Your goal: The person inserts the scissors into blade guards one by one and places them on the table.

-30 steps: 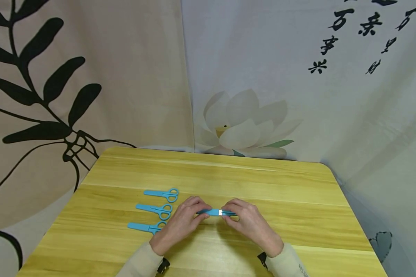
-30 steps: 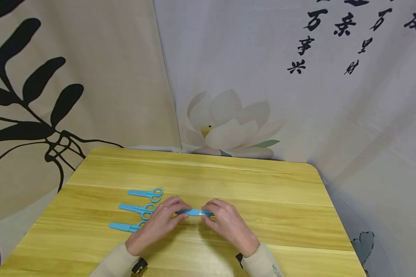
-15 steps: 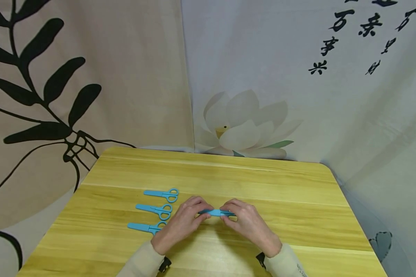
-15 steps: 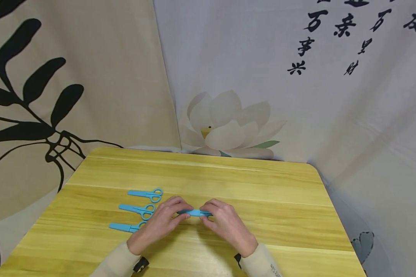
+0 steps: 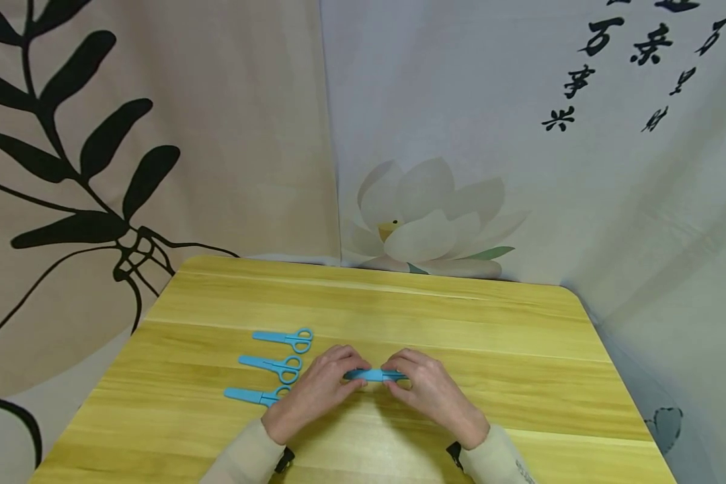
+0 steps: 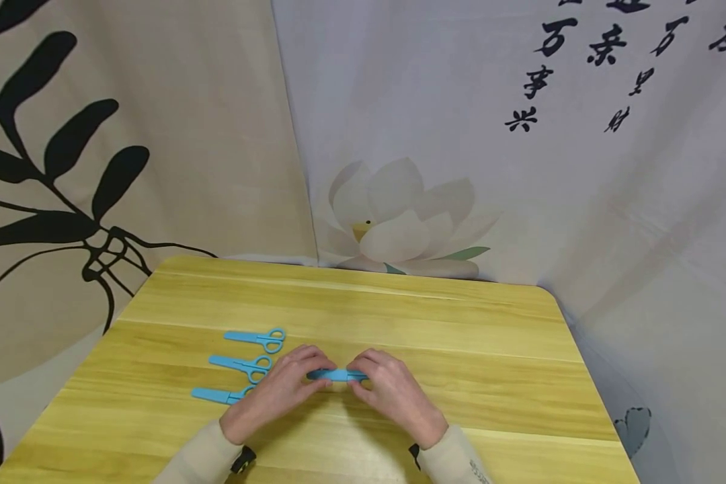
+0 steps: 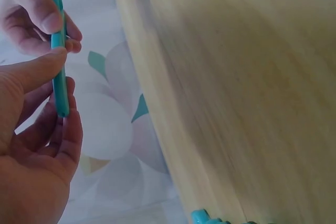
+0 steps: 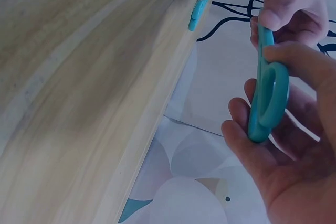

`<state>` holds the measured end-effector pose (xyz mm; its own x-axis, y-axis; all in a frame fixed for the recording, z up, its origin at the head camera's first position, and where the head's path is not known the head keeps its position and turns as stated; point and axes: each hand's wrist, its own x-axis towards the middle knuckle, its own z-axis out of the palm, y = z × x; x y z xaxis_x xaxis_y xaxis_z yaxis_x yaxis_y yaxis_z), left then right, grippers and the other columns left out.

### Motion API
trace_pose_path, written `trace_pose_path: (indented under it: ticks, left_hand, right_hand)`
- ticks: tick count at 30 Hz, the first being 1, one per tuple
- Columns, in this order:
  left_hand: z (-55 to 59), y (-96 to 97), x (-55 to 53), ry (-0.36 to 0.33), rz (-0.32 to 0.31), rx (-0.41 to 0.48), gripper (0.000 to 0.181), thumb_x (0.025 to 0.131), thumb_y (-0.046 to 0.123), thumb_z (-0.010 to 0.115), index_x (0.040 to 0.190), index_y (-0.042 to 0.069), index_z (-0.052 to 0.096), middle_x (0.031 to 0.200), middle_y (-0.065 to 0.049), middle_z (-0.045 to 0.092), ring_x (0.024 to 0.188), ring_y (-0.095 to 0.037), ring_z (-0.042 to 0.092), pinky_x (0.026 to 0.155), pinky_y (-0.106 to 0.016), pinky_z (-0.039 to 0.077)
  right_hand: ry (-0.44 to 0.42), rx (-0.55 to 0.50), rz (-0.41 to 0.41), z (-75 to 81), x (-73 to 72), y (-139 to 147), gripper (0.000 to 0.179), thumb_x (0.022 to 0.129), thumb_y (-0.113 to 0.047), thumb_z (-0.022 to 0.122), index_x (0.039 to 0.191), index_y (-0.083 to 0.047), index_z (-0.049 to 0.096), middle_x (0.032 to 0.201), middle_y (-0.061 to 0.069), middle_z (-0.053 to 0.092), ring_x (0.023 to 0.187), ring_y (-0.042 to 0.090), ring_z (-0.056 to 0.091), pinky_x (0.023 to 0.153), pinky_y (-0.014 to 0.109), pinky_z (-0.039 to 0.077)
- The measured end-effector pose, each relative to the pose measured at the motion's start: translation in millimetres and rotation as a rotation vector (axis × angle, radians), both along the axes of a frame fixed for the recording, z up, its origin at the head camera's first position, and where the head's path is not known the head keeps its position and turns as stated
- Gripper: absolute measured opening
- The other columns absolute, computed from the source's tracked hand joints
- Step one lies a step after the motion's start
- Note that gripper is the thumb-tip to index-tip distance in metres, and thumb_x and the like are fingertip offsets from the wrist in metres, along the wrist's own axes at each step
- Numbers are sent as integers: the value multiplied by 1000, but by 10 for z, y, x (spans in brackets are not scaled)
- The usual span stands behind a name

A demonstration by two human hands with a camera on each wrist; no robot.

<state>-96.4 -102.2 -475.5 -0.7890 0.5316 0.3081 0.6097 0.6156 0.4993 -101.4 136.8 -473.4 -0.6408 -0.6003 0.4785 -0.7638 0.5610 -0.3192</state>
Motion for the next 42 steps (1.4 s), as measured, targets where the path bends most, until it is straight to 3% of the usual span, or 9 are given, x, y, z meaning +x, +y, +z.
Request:
trace_pose_path:
  ticks: [13, 18, 23, 28, 35, 42]
  left_hand:
    - [-2, -10, -17, 66, -1, -45, 13, 94, 15, 79, 107, 13, 77, 99, 5, 62, 92, -12, 58, 79, -27, 54]
    - [-16, -10, -16, 87, 14, -68, 14, 94, 16, 78, 108, 12, 77, 101, 4, 62, 94, -13, 59, 80, -28, 54]
    - [-24, -57, -30, 92, 30, -44, 15, 93, 16, 80, 107, 12, 77, 101, 4, 65, 96, -15, 61, 81, -31, 55]
    - [-15, -199, -68, 67, 55, -13, 15, 92, 13, 79, 107, 12, 76, 104, 3, 66, 98, -17, 61, 82, -34, 54]
    - [38, -497, -200, -10, 96, 25, 17, 93, 11, 78, 110, 12, 76, 108, 3, 64, 98, -17, 63, 79, -31, 56]
    - [61, -823, -470, -71, 129, 39, 20, 93, 6, 77, 113, 10, 76, 108, 1, 65, 97, -20, 65, 83, -40, 56]
  right_hand:
    - [-6, 2, -31, -28, -22, -58, 29, 78, -8, 92, 102, -8, 76, 107, 2, 70, 96, 18, 68, 79, 28, 59]
    - [-75, 5, -56, -9, -14, -41, 40, 82, -12, 90, 116, -6, 72, 118, 4, 68, 104, 20, 67, 83, 33, 60]
    - [-177, -9, -101, 26, 1, 56, 46, 90, -25, 84, 130, -9, 68, 131, 3, 65, 120, 23, 63, 95, 41, 56]
    - [-184, -22, -152, 40, -1, 209, 48, 92, -30, 81, 133, -9, 66, 135, 6, 64, 126, 27, 60, 102, 47, 52]
    - [-193, -9, -225, 26, -9, 425, 52, 93, -33, 79, 136, -8, 63, 138, 13, 62, 129, 31, 57, 104, 51, 50]
    - [-193, -7, -235, 2, -7, 535, 52, 95, -33, 77, 138, -8, 62, 138, 13, 62, 129, 33, 57, 104, 53, 49]
